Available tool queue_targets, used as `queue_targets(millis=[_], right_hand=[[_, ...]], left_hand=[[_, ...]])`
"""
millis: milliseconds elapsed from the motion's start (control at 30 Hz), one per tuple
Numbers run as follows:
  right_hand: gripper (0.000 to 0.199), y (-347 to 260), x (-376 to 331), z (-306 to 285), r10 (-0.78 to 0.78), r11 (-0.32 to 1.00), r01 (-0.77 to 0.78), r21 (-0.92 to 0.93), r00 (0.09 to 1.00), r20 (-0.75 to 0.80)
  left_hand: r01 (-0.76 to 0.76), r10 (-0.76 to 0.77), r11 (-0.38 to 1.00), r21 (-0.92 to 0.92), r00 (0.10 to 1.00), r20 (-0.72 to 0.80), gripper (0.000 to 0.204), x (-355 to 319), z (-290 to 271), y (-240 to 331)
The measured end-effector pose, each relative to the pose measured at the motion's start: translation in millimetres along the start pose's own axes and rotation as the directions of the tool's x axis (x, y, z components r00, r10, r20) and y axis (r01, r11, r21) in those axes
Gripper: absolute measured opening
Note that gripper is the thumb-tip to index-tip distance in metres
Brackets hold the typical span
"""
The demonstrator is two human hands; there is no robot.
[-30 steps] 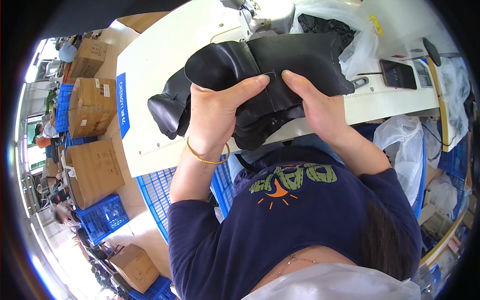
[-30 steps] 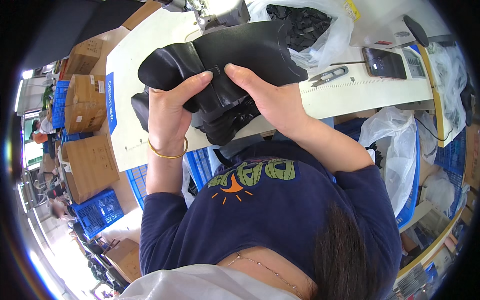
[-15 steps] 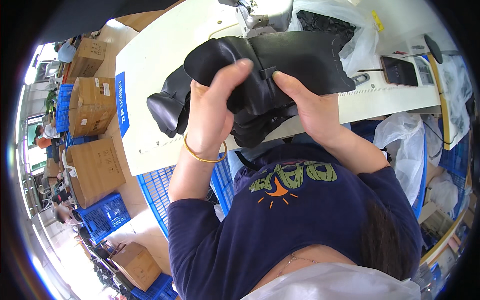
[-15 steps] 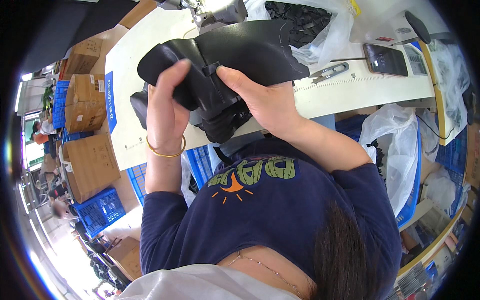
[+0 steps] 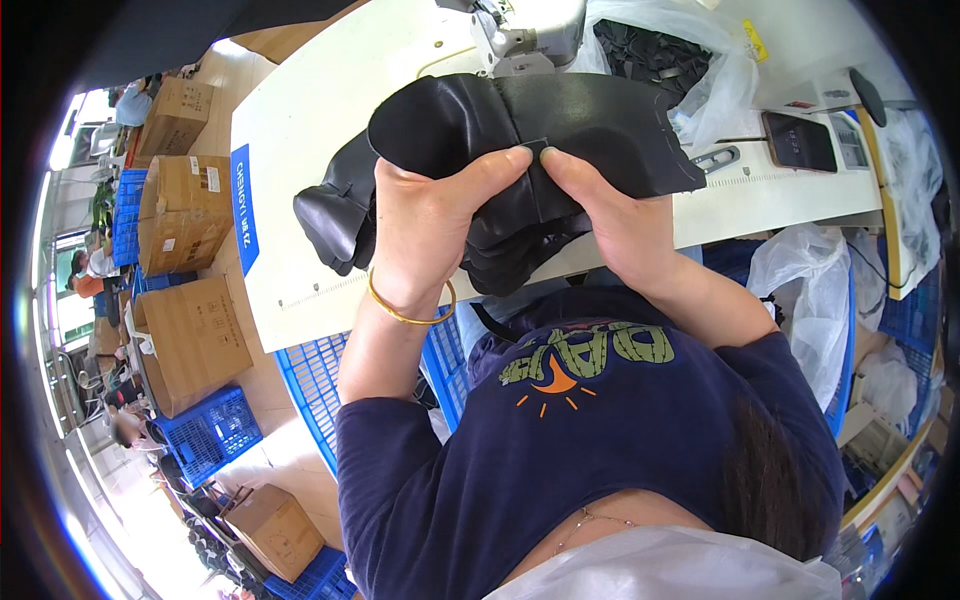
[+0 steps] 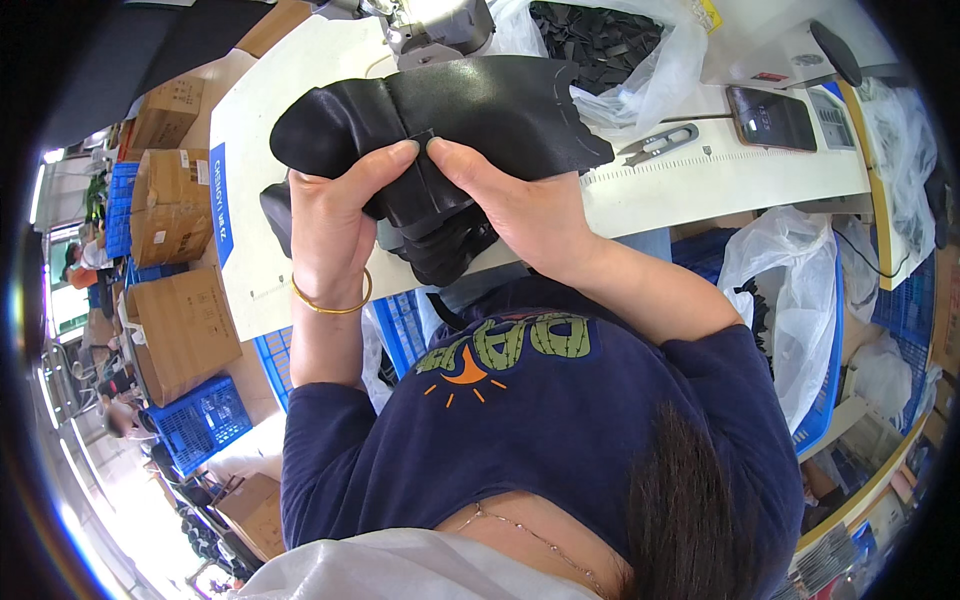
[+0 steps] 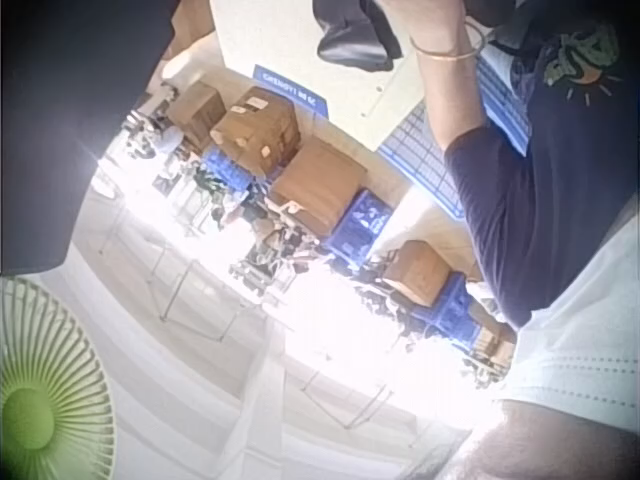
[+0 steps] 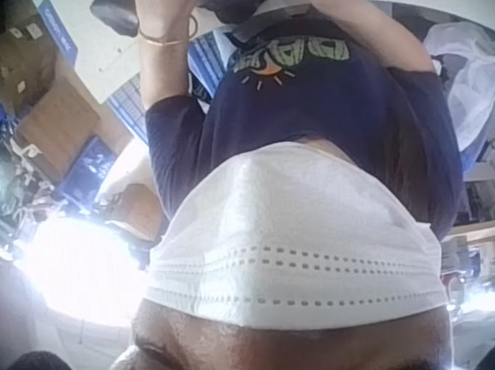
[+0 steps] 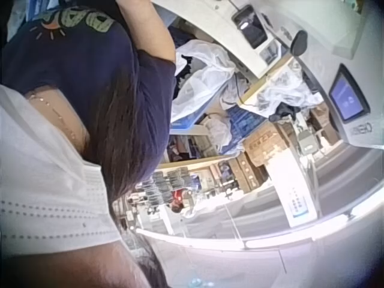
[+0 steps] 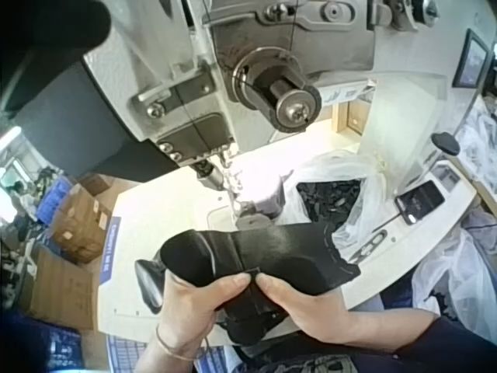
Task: Stitching black shoe upper components together using an industrial sewing machine.
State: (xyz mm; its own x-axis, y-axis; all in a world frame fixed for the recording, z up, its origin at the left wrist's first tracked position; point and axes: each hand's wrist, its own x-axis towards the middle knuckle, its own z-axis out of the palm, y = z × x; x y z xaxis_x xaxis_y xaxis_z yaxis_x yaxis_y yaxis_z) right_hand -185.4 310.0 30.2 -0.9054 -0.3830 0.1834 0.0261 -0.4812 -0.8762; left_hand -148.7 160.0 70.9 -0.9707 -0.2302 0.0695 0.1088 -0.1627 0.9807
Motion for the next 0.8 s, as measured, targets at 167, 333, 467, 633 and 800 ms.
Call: queue_targets(millis=[167,333,467,633,800], right_hand=[[0.016,2,3,-3,-0.059,0.995,0.06,-0.085,0.998,0.019],[0.016,1,3,0,-0.052,0.998,0.051,-0.048,0.999,0.0],[0.015,0,4,2,-0.057,0.996,0.058,-0.074,0.998,0.014],[0.016,0,4,-1,-0.085,0.989,0.09,-0.114,0.995,0.05],[0.015,-12,8,6,0.072,0.997,-0.073,-0.008,0.993,-0.095]], left_hand=[[0.03,-0.038,0.995,-0.098,0.996,-0.079,0.02,-2,3,2],[0.06,-0.063,0.992,-0.108,0.998,-0.02,0.022,-1,-1,2],[0.041,-0.041,0.994,-0.099,0.999,0.0,0.023,0,-2,2],[0.144,-0.144,0.977,-0.154,0.989,0.009,0.021,2,-2,5],[0.108,-0.12,0.971,-0.215,0.992,-0.042,0.018,9,0,7]])
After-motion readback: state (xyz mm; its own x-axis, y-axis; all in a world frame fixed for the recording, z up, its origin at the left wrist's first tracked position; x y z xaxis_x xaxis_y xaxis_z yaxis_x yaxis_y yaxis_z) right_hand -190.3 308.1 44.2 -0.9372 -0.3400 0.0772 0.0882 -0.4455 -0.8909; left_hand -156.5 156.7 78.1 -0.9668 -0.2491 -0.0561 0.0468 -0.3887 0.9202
